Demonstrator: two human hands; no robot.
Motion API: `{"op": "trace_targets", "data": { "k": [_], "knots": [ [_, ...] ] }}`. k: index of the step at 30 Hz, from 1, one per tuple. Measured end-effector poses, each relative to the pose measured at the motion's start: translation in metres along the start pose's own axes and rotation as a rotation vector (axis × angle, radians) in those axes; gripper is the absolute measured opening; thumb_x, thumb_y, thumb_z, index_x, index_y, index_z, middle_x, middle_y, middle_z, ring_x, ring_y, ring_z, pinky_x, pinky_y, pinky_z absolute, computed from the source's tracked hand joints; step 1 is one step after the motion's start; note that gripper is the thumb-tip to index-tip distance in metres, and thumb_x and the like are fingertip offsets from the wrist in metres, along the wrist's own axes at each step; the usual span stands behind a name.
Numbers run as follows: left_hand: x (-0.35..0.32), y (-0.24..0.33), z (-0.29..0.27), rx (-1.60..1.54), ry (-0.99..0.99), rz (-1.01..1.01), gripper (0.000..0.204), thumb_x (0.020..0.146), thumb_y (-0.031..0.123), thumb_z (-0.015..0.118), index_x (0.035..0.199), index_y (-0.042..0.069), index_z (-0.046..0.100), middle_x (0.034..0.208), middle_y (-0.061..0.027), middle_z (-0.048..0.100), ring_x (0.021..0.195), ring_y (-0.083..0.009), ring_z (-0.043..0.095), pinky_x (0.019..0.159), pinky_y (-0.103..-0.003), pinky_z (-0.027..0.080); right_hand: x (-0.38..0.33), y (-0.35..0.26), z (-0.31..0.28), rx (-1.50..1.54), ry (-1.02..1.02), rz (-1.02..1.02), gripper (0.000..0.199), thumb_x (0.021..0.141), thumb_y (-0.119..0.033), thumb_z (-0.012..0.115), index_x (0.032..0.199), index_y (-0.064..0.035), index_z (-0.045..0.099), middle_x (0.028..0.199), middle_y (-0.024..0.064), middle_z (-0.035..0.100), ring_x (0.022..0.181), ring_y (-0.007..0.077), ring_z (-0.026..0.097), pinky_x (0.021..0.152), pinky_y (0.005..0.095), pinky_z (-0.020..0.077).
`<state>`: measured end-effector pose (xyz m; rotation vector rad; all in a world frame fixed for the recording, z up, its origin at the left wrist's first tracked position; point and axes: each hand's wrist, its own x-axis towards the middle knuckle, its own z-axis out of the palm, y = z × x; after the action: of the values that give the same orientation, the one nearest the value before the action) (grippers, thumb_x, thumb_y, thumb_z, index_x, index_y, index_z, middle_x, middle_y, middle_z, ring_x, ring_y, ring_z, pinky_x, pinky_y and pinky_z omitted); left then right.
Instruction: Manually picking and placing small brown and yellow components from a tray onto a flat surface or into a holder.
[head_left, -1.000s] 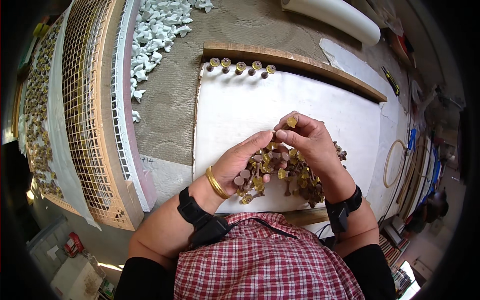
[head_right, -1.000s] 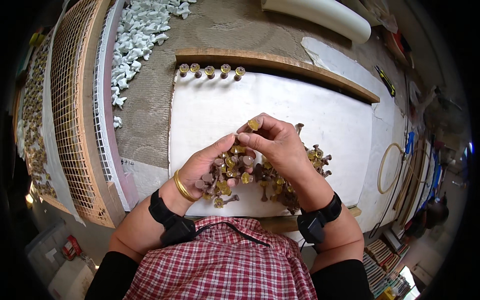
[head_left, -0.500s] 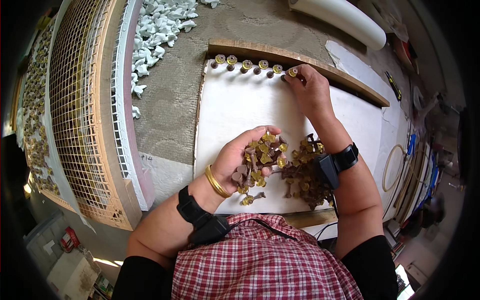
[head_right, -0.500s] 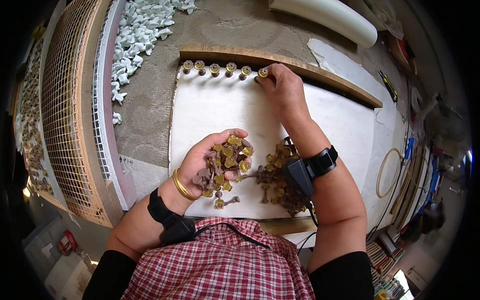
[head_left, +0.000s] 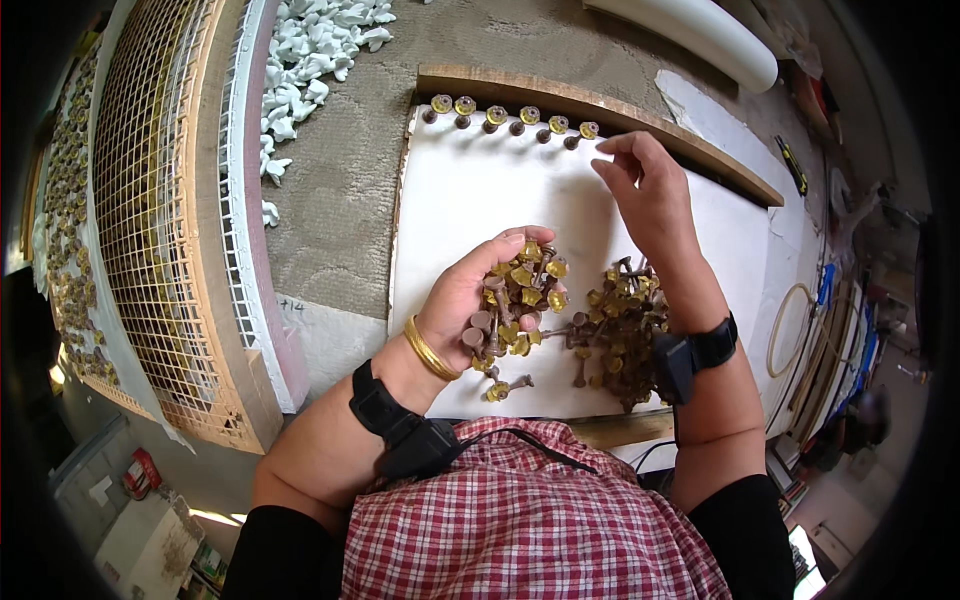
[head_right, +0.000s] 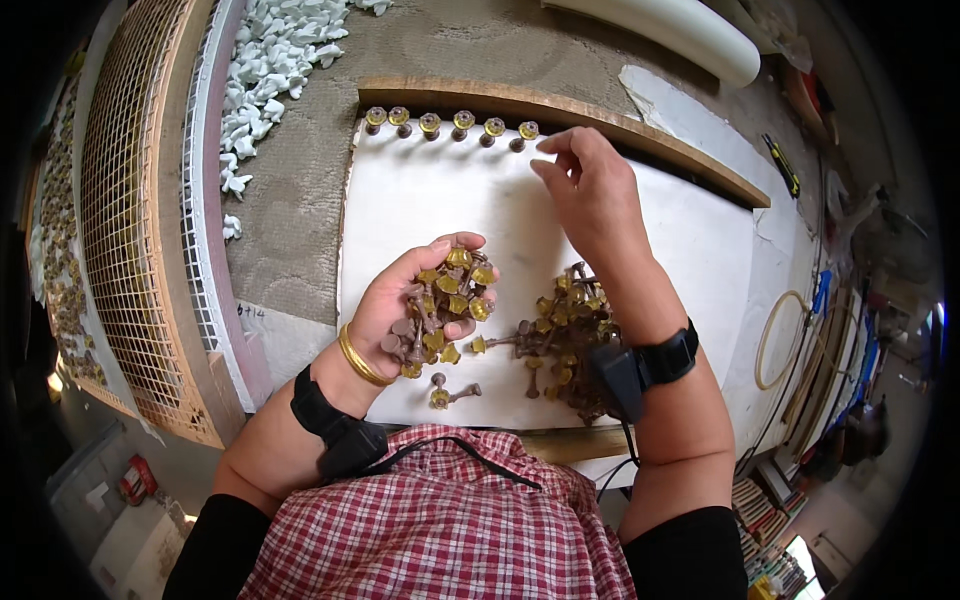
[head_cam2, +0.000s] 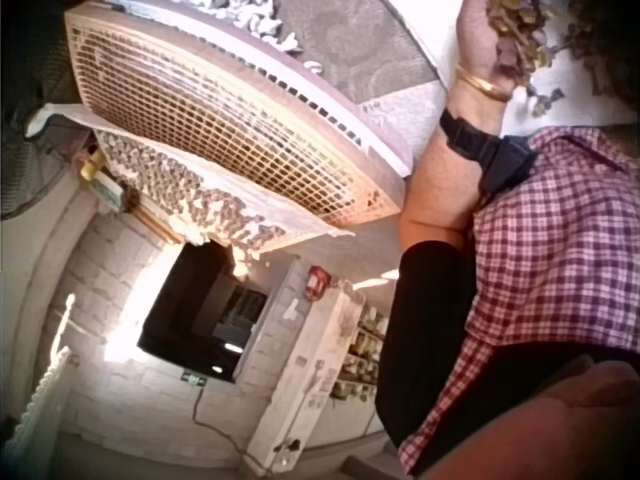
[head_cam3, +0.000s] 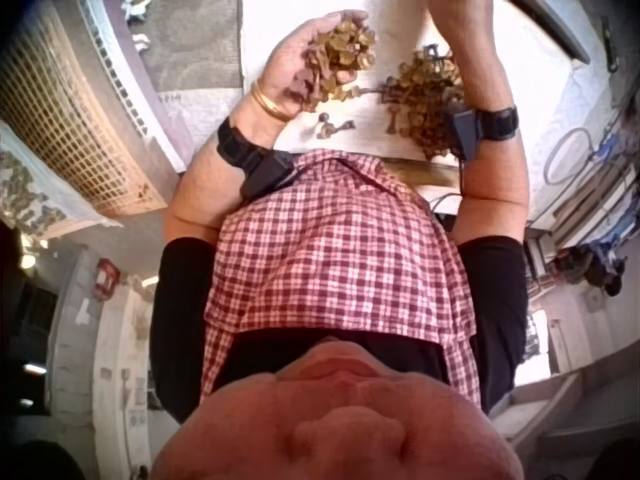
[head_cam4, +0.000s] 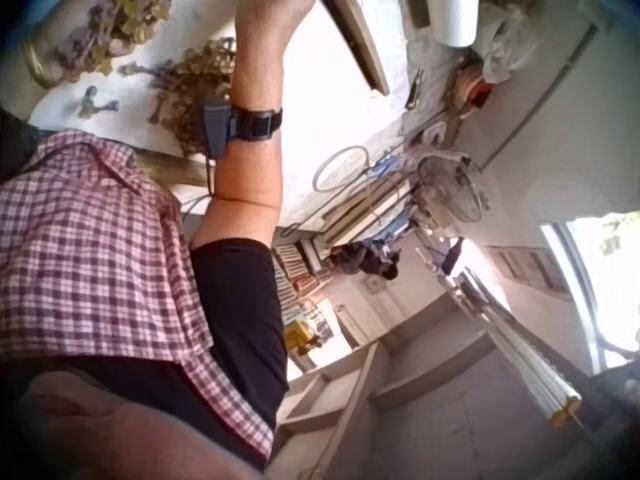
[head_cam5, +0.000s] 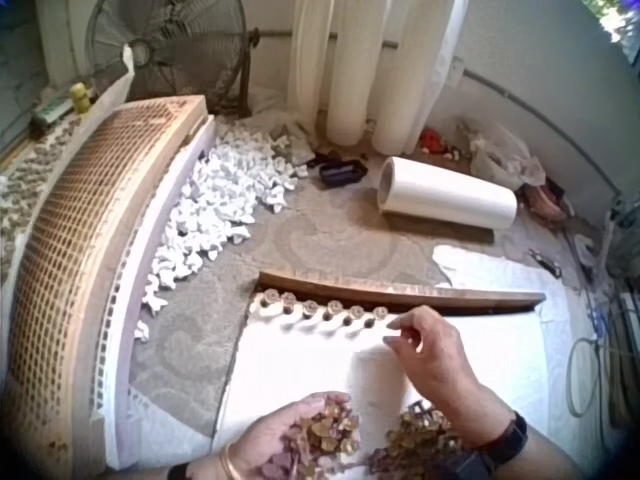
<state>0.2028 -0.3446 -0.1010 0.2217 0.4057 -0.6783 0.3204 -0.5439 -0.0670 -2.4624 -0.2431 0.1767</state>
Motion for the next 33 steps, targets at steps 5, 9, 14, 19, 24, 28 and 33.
{"op": "trace_targets", "data": {
  "k": [5, 9, 14, 19, 24, 28, 33],
  "knots": [
    [0.001, -0.001, 0.003, 0.017, 0.01, -0.002, 0.035, 0.102, 0.03, 0.047, 0.128, 0.007, 0.053, 0.11, -0.0113, 0.065, 0.09, -0.019, 0.066, 0.057, -0.026, 0.054, -0.04, -0.039, -0.019, 0.342, -0.462, -0.175, 0.022, 0.087, -0.01, 0.075, 0.108, -0.0096, 0.071, 0.101, 0.0039, 0.068, 0.088, 0.0173, 0.063, 0.076, 0.0315, 0.0501],
    [0.0, -0.004, 0.012, 0.047, 0.037, 0.017, 0.035, 0.103, 0.031, 0.045, 0.128, 0.008, 0.053, 0.115, -0.0084, 0.062, 0.087, -0.0128, 0.065, 0.057, -0.024, 0.053, -0.05, -0.044, -0.023, 0.209, -0.508, -0.115, 0.026, 0.086, -0.015, 0.077, 0.109, -0.0071, 0.068, 0.101, 0.0044, 0.067, 0.087, 0.0166, 0.061, 0.074, 0.0307, 0.0497],
    [-0.001, -0.004, 0.016, 0.21, 0.027, 0.061, 0.034, 0.104, 0.033, 0.044, 0.127, 0.009, 0.052, 0.118, -0.0073, 0.061, 0.089, -0.0119, 0.064, 0.058, -0.023, 0.053, -0.058, -0.047, -0.014, 0.27, -0.453, 0.055, 0.025, 0.086, -0.015, 0.078, 0.106, -0.005, 0.066, 0.093, 0.0044, 0.068, 0.082, 0.0136, 0.06, 0.075, 0.0286, 0.0484],
    [-0.003, -0.006, 0.013, 0.24, 0.099, 0.029, 0.034, 0.105, 0.037, 0.042, 0.124, 0.01, 0.053, 0.108, -0.0042, 0.064, 0.083, -0.0118, 0.064, 0.059, -0.022, 0.053, -0.061, -0.046, -0.014, 0.279, -0.455, 0.017, 0.016, 0.088, -0.004, 0.069, 0.103, -0.0022, 0.064, 0.095, 0.0102, 0.069, 0.087, 0.0183, 0.065, 0.073, 0.0308, 0.0508],
    [-0.002, -0.005, -0.004, 0.104, -0.053, -0.018, 0.034, 0.105, 0.033, 0.043, 0.124, 0.008, 0.057, 0.106, -0.0037, 0.065, 0.092, -0.0121, 0.066, 0.077, -0.027, 0.056, -0.064, -0.047, -0.013, 0.205, -0.451, -0.336, 0.023, 0.081, 0.001, 0.072, 0.101, -0.0072, 0.065, 0.1, 0.0055, 0.065, 0.096, 0.0221, 0.062, 0.084, 0.0354, 0.0505],
    [-0.003, -0.003, 0.011, 0.186, 0.13, -0.026, 0.036, 0.105, 0.035, 0.043, 0.124, 0.008, 0.057, 0.1, -0.0036, 0.066, 0.079, -0.0131, 0.063, 0.058, -0.024, 0.05, -0.058, -0.054, -0.023, 0.031, -0.505, -0.459, 0.026, 0.076, 0.0, 0.075, 0.099, -0.0083, 0.067, 0.099, 0.0057, 0.064, 0.098, 0.026, 0.059, 0.089, 0.0375, 0.0483],
    [-0.005, 0.001, 0.013, 0.184, 0.135, -0.046, 0.036, 0.104, 0.034, 0.043, 0.126, 0.007, 0.056, 0.101, -0.0064, 0.067, 0.084, -0.0168, 0.066, 0.058, -0.025, 0.051, -0.06, -0.055, -0.026, -0.191, -0.473, -0.476, 0.021, 0.074, -0.002, 0.075, 0.093, -0.0067, 0.069, 0.092, 0.0056, 0.061, 0.095, 0.0254, 0.058, 0.088, 0.0387, 0.0472]
  ]
}}
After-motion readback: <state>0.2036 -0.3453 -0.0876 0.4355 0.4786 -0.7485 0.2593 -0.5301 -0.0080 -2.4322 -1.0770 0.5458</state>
